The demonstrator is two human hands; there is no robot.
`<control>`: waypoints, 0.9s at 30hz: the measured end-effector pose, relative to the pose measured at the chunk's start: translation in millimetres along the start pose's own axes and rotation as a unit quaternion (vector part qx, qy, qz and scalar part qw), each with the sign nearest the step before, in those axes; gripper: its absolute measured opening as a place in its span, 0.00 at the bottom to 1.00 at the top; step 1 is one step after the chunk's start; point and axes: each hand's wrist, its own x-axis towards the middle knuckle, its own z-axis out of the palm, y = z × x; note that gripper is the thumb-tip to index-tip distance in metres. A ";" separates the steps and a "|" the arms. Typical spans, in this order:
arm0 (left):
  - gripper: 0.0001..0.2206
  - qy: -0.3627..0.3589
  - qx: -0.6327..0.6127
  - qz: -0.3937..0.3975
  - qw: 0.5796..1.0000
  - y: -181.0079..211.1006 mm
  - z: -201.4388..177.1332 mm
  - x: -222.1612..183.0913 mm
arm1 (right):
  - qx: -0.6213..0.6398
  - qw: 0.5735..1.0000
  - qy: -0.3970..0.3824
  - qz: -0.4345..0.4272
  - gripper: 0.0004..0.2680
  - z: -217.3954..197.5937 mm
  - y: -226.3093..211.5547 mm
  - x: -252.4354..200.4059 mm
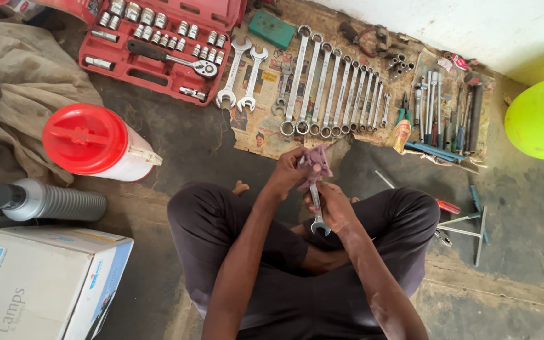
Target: Cleaning and organizing a set of open-end and combination wrenches by wiping them with a rag and arranging them on a newspaper.
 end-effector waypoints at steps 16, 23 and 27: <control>0.24 0.262 -0.214 0.065 0.939 0.9 -14.0 10.9 | -0.165 0.969 0.098 -0.155 0.15 55.8 -14.3 -25.6; 0.23 0.105 -0.138 0.001 0.985 -5.6 8.8 6.7 | -0.049 0.939 0.202 -0.274 0.14 41.0 -1.8 -1.9; 0.21 0.042 -0.071 -0.012 0.997 -33.9 8.9 12.3 | -0.026 0.925 0.225 -0.304 0.14 47.7 -7.1 6.7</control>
